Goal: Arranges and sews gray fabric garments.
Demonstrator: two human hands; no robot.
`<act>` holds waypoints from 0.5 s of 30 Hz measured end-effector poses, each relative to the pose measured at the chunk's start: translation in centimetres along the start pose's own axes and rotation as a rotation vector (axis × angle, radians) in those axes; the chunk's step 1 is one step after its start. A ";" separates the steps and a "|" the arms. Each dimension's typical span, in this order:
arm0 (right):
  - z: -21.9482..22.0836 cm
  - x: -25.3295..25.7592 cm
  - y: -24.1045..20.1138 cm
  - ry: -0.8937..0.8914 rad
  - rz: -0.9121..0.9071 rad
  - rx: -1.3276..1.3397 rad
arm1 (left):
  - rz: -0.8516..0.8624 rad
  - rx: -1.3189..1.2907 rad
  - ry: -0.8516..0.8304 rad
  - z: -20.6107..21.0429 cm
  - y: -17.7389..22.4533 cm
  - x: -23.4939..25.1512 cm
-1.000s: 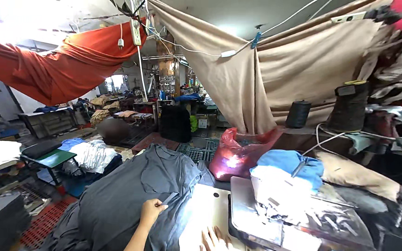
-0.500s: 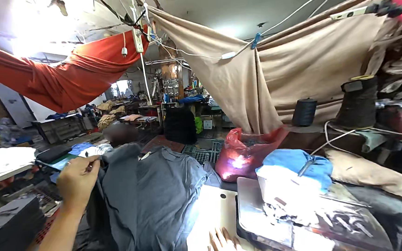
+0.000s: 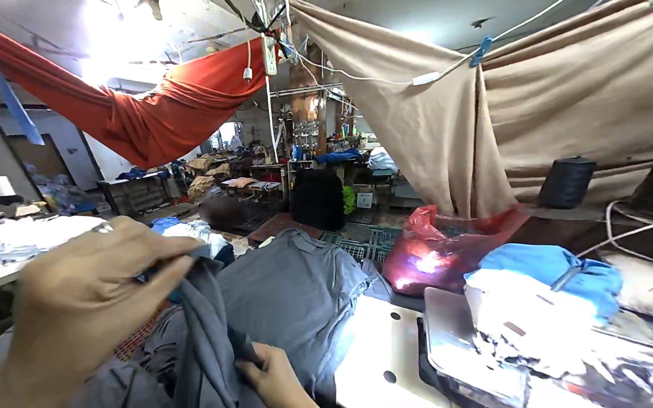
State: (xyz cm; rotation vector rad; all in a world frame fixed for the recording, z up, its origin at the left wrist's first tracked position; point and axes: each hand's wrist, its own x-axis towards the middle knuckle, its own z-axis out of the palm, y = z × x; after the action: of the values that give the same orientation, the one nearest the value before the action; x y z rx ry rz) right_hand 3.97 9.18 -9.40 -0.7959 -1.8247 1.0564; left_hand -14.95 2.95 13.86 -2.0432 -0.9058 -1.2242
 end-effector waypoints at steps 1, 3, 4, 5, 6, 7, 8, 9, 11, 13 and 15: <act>-0.5 -0.3 -0.1 -0.011 -0.012 0.002 | -0.053 -0.009 0.020 -1.2 -1.2 -0.4; -3.0 -1.5 0.7 0.070 -0.075 0.020 | -0.249 0.012 0.028 -4.0 -3.1 -0.8; -4.9 -2.3 1.3 0.140 -0.109 0.031 | -0.409 0.013 0.012 -5.5 -3.6 -0.8; -7.1 -3.0 1.5 0.202 -0.135 0.047 | -0.553 0.018 0.006 -6.6 -4.3 -0.9; -9.5 -3.9 1.3 0.247 -0.152 0.056 | -0.667 0.024 0.012 -7.3 -4.9 -0.9; -11.9 -5.0 0.5 0.281 -0.164 0.044 | -0.753 0.047 0.046 -7.7 -4.9 -0.7; -14.2 -6.1 -0.8 0.312 -0.185 0.007 | -0.835 0.073 0.096 -7.7 -4.2 -0.1; -16.4 -7.1 -2.3 0.339 -0.214 -0.056 | -0.913 0.106 0.133 -7.6 -3.4 0.5; -20.3 -9.4 -5.4 0.355 -0.267 -0.175 | -0.990 0.152 0.119 -8.1 -5.3 -0.6; -22.8 -12.0 -8.8 0.355 -0.284 -0.229 | -1.008 0.140 0.050 -8.9 -9.6 -3.3; -23.6 -14.0 -12.3 0.375 -0.282 -0.241 | -1.015 0.142 0.062 -8.5 -11.5 -4.9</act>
State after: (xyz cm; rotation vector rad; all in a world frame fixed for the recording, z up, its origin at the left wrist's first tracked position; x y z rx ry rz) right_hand 29.86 0.31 2.95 -0.7879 -1.6916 0.4751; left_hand -30.01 2.15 14.44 -1.3926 -2.0497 -1.6081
